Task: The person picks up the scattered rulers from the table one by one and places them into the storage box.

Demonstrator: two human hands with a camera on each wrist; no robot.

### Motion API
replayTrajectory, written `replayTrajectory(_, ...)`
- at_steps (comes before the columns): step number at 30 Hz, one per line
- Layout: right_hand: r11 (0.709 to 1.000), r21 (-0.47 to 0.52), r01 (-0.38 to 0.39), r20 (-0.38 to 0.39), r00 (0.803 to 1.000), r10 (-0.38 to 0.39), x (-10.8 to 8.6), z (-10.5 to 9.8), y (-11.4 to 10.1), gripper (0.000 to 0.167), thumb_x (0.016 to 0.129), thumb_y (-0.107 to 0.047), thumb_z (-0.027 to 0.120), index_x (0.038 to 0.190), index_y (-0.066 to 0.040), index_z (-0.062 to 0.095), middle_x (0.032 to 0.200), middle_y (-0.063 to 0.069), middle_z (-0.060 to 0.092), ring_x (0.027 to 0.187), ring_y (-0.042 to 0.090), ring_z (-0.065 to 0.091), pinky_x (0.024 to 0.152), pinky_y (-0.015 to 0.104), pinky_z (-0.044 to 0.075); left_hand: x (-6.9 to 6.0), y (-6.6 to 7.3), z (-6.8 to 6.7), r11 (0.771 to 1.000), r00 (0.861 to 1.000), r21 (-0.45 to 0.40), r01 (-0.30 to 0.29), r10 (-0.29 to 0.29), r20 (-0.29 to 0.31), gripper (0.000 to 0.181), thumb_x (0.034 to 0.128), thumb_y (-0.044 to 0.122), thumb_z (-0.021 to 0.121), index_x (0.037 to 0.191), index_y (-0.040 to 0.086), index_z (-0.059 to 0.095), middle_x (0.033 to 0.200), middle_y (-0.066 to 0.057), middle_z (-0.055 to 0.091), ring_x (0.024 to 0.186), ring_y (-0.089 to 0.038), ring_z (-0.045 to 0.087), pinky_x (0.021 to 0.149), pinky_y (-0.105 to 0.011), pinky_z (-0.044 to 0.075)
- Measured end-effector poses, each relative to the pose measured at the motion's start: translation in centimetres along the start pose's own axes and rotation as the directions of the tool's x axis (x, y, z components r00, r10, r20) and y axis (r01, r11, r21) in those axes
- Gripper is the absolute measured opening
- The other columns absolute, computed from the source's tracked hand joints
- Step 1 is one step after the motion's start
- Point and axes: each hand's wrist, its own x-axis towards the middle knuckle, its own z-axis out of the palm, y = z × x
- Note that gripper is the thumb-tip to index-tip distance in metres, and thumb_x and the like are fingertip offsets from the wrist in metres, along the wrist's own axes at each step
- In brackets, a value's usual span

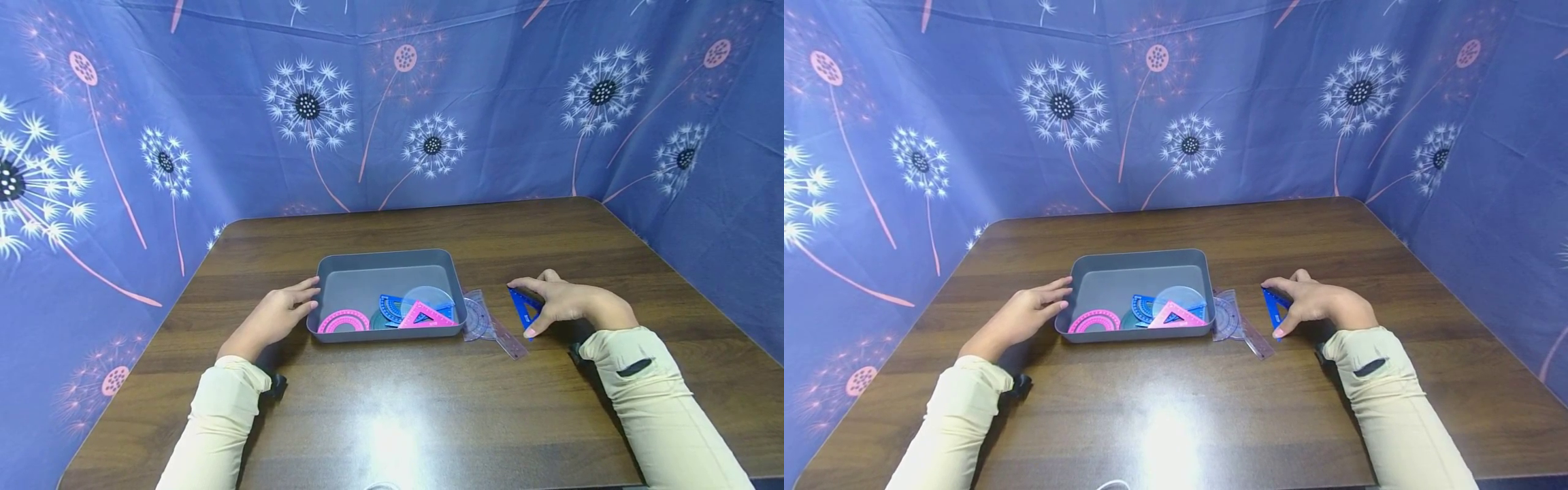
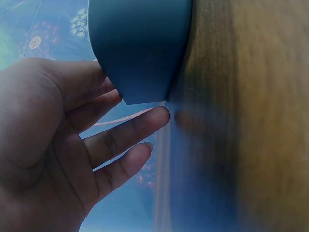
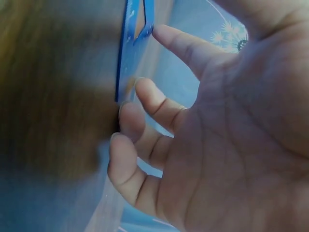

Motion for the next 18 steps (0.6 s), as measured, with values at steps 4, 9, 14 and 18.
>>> replayTrajectory(4,1.0,-0.019,-0.003,-0.002,1.0,0.003,-0.12,-0.04,-0.28,0.108,0.063,-0.04,0.094,0.15,-0.011,0.036,0.12,0.026,0.033,0.107,0.044,0.042,0.087,0.055,0.044,-0.03,-0.08,0.01,1.0,1.0,-0.01,0.006,-0.006,0.003,0.039,0.1029,0.02,0.057,0.136,0.0,0.059,0.154,-0.008,0.044,0.14,-0.034,0.041,0.114,-0.055,0.033)
replayTrajectory(9,0.999,-0.037,-0.002,-0.009,1.0,0.001,-0.13,0.07,-0.35,0.105,0.063,-0.043,0.093,0.147,-0.013,0.038,0.122,0.028,0.033,0.108,0.046,0.044,0.087,0.057,0.046,-0.01,-0.23,0.09,1.0,1.0,-0.004,0.004,-0.004,0.004,0.039,0.103,0.02,0.056,0.137,0.001,0.059,0.154,-0.008,0.044,0.14,-0.035,0.04,0.114,-0.055,0.032)
replayTrajectory(14,0.999,-0.043,0.005,-0.011,1.0,-0.006,0.0,0.25,-0.33,0.112,0.061,-0.046,0.093,0.151,-0.013,0.035,0.123,0.026,0.033,0.11,0.045,0.042,0.087,0.057,0.046,0.0,-0.25,0.15,1.0,1.0,-0.004,0.004,-0.004,0.009,0.039,0.1031,0.02,0.056,0.137,0.001,0.058,0.154,-0.008,0.043,0.14,-0.035,0.04,0.114,-0.055,0.032)
replayTrajectory(18,0.999,-0.045,0.029,-0.004,1.0,-0.029,0.22,0.41,-0.41,0.114,0.061,-0.046,0.093,0.154,-0.014,0.034,0.126,0.024,0.032,0.114,0.044,0.038,0.089,0.057,0.044,0.0,-0.21,0.1,1.0,1.0,-0.005,0.004,-0.004,0.008,0.04,0.1032,0.02,0.056,0.138,0.0,0.058,0.155,-0.007,0.043,0.141,-0.035,0.04,0.114,-0.055,0.032)
